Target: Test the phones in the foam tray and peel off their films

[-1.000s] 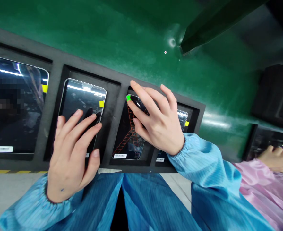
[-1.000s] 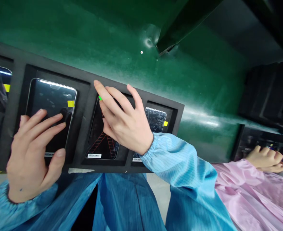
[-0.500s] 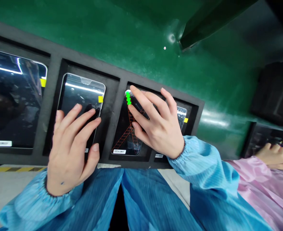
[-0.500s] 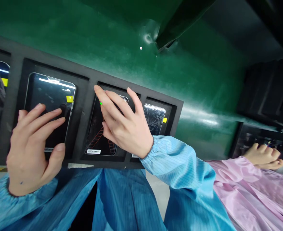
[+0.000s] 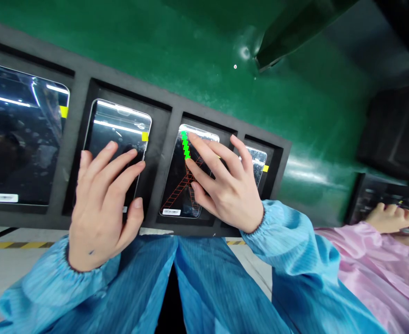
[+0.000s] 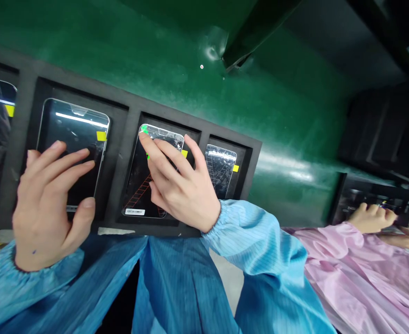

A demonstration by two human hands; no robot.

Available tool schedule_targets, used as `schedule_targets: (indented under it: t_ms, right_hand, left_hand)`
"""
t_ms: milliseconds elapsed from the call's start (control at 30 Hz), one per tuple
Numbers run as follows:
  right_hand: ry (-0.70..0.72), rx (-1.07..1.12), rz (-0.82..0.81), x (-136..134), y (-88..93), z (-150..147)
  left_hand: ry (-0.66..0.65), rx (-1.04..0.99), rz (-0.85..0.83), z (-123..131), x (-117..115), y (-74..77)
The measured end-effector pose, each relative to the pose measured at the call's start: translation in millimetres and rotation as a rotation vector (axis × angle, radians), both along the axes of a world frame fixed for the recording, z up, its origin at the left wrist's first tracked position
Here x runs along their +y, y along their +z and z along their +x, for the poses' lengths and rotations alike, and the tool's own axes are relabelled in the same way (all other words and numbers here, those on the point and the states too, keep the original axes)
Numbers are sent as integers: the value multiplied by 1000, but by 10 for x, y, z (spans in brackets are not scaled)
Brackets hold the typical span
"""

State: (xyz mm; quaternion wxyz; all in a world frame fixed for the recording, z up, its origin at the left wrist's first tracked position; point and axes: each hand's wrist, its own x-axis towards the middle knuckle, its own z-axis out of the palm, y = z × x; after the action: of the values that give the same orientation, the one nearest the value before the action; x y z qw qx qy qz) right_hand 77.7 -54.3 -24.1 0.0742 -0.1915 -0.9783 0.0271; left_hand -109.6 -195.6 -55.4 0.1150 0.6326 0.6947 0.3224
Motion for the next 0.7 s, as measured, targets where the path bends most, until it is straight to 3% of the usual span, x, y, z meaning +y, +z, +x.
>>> schedule_targets:
  t_ms: [700]
  right_hand:
    - [-3, -6, -46, -206, 22, 136]
  left_hand:
    - [16, 30, 10, 10, -3, -29]
